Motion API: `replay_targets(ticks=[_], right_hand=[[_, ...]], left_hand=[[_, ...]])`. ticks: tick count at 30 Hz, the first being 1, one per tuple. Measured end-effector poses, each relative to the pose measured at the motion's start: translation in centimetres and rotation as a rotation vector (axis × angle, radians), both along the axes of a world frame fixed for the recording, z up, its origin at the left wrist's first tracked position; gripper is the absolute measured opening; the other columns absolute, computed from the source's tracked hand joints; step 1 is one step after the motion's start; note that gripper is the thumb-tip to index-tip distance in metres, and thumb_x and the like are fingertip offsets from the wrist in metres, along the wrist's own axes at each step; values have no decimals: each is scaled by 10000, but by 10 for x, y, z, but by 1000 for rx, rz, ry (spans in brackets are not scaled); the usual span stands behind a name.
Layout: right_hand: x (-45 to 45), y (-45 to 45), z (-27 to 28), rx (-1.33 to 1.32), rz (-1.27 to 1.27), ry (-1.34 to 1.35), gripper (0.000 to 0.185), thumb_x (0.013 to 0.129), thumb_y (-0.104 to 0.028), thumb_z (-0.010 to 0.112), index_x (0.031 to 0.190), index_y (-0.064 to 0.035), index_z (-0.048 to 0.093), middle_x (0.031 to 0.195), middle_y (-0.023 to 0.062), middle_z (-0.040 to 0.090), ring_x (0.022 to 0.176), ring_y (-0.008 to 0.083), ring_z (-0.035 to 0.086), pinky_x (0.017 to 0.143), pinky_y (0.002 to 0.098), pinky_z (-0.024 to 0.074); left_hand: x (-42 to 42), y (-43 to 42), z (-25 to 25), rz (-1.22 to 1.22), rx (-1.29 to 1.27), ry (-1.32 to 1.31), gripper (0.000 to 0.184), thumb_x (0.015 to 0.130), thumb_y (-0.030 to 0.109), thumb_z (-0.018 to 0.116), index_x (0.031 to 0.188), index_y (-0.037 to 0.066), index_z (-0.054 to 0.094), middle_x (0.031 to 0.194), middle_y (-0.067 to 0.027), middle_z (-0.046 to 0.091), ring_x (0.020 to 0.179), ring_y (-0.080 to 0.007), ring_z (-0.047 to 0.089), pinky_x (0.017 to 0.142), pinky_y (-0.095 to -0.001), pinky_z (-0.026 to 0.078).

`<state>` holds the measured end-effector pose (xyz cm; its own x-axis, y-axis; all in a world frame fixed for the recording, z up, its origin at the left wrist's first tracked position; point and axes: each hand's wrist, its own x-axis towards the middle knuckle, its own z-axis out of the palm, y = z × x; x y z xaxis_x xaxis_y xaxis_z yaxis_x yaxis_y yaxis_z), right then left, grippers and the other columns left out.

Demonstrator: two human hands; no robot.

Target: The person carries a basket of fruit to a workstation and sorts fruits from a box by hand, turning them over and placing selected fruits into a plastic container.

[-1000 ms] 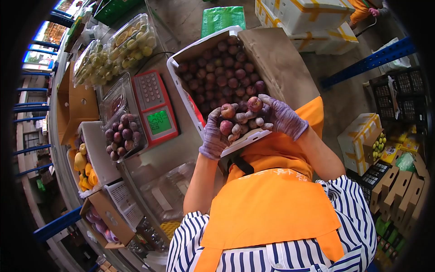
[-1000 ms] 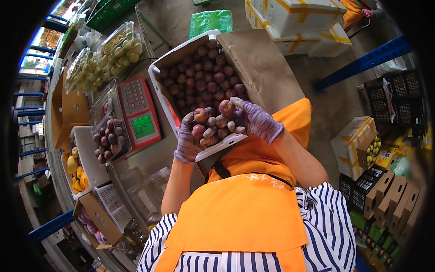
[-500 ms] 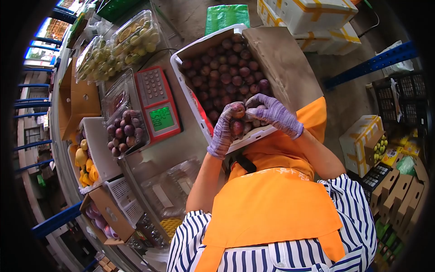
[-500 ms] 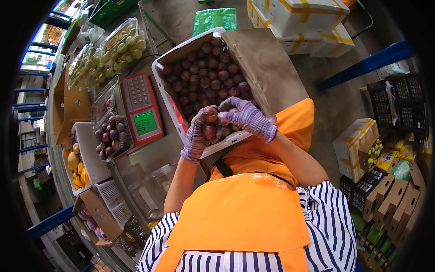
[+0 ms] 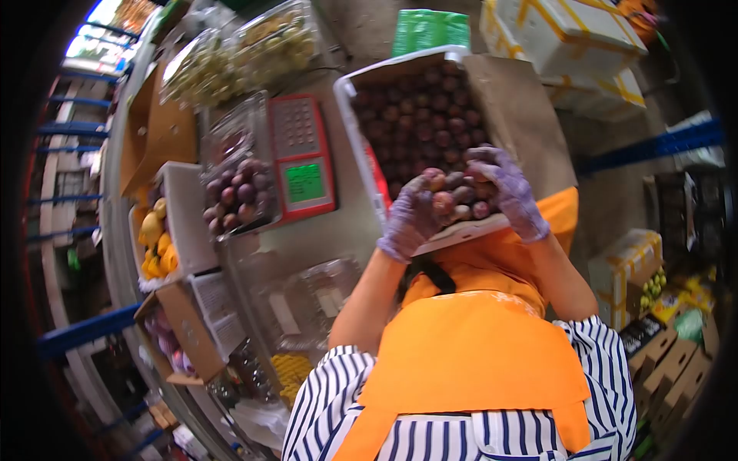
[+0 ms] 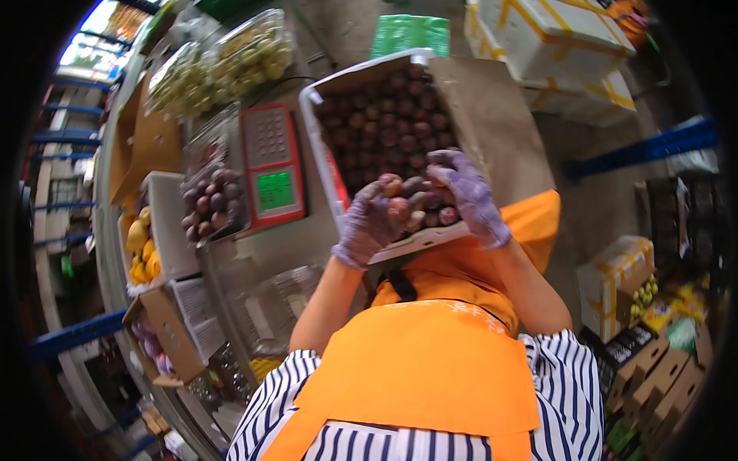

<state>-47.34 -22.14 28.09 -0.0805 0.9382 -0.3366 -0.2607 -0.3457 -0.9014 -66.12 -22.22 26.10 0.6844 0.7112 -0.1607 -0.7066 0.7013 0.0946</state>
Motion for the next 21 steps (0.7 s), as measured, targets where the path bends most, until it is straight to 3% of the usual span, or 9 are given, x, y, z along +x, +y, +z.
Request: replay_targets(ticks=[1, 3, 6, 9, 12, 15, 17, 19, 21], right_hand=[[-2, -3, 26, -110, 74, -37, 346, 944, -259, 540, 1254, -109, 512, 1028, 1, 560, 877, 100, 600, 637, 184, 460], [-11, -8, 39, 40, 200, 8, 408, 942, -237, 546, 1317, -89, 485, 1111, 6, 551, 925, 108, 586, 703, 188, 455], [-21, -5, 19, 196, 215, -56, 447, 940, -182, 545, 1353, -41, 453, 1213, 51, 551, 999, 123, 581, 876, 244, 460], [-21, -1, 17, 277, 120, -103, 381, 949, -85, 517, 1324, -22, 481, 1273, 81, 555, 1168, 163, 524, 1022, 285, 393], [-5, 1, -3, 305, 70, -172, 318, 950, -59, 528, 1264, -17, 536, 1217, 84, 595, 1151, 157, 540, 1032, 295, 395], [12, -1, -29, 329, -1, -224, 286, 956, -55, 519, 1236, -10, 554, 1175, 70, 614, 1101, 146, 561, 1001, 285, 420], [31, -5, -47, 302, -2, -377, 275, 960, -58, 515, 1228, -14, 562, 1164, 61, 618, 1092, 143, 566, 986, 284, 430], [49, -9, -76, 312, -37, -356, 259, 964, -56, 508, 1213, -22, 572, 1156, 55, 622, 1071, 135, 577, 941, 266, 454], [49, -13, -73, 238, -55, -295, 228, 963, -42, 499, 1172, -26, 586, 1098, 35, 623, 966, 98, 576, 844, 231, 475]], left_hand=[[-1, -2, 13, 20, 44, 22, 272, 943, 366, 553, 1085, 137, 597, 1223, -113, 595, 1154, -303, 563, 852, -405, 483], [-3, -5, -19, 56, -16, -53, 306, 939, 411, 549, 1076, 144, 614, 1134, -61, 611, 1067, -281, 599, 939, -453, 491], [-7, -6, -18, 84, -77, -70, 430, 920, 520, 544, 1212, 204, 536, 1196, -29, 577, 1160, -251, 564, 835, -319, 546], [-23, -5, -15, 37, -8, -173, 357, 885, 509, 612, 1061, 201, 572, 1152, -52, 574, 1198, -227, 542, 818, -310, 549], [-51, -8, -1, 192, 245, 199, 460, 868, 497, 641, 1135, 129, 570, 1175, -85, 593, 1066, -220, 593, 795, -327, 542], [-102, -5, 28, 543, 377, 845, 247, 876, 268, 689, 1012, 76, 612, 1053, -70, 614, 852, -158, 615, 752, -313, 556], [-150, 1, 38, 769, 519, 1209, 277, 833, 138, 727, 1071, 60, 608, 1033, -49, 574, 925, -136, 586, 762, -241, 537], [-203, 12, 46, 1018, 649, 1692, 247, 804, 106, 752, 1009, 40, 630, 1064, -64, 584, 997, -149, 585, 812, -259, 530], [-252, 27, 41, 1339, 879, 1914, 274, 765, 110, 781, 991, 21, 654, 1116, -95, 584, 1020, -194, 582, 901, -297, 507]])
